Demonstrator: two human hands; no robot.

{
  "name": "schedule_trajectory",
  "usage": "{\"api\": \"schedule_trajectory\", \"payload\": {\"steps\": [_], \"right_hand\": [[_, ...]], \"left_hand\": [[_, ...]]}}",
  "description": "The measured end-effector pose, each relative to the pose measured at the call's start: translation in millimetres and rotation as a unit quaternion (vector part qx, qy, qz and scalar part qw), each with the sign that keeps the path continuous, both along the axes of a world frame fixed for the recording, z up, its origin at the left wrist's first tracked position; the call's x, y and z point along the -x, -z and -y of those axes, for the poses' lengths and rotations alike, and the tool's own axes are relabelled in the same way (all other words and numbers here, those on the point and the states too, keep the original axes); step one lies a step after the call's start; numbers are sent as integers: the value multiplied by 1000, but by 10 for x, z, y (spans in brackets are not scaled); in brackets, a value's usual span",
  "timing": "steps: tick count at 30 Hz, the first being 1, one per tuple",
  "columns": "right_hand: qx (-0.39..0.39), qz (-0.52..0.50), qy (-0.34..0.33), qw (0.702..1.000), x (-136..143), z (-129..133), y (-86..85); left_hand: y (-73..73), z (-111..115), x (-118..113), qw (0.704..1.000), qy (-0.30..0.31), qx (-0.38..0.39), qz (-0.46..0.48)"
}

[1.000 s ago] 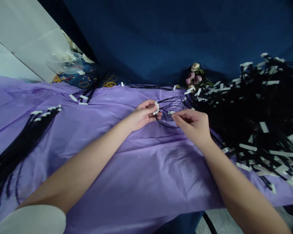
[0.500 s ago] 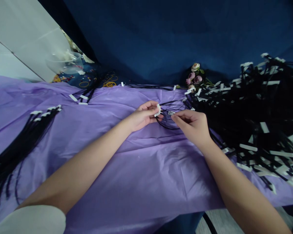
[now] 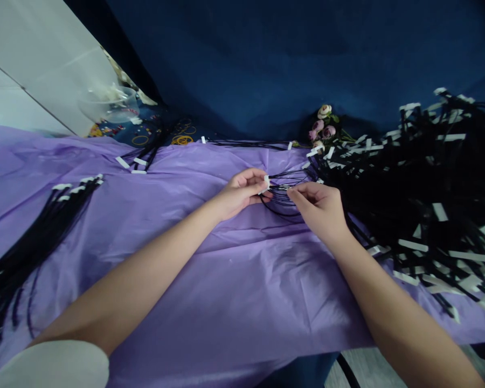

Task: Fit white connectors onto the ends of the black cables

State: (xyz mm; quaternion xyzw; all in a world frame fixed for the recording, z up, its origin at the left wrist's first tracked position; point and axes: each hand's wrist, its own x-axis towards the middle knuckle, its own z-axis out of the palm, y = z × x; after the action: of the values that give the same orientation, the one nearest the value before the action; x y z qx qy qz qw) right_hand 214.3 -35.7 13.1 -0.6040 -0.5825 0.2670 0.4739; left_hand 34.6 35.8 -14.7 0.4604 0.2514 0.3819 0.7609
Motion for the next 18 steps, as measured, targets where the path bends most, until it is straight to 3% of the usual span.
{"api": "schedule_trajectory", "payload": {"steps": [13,18], "right_hand": [[17,7,1,1000,13,-20,37],[-16,67,-19,997,41,10,49]], "left_hand": [[-11,47,-34,998,-29,-36,-48],[-32,70,-42,997,-35,-42,-54]]}}
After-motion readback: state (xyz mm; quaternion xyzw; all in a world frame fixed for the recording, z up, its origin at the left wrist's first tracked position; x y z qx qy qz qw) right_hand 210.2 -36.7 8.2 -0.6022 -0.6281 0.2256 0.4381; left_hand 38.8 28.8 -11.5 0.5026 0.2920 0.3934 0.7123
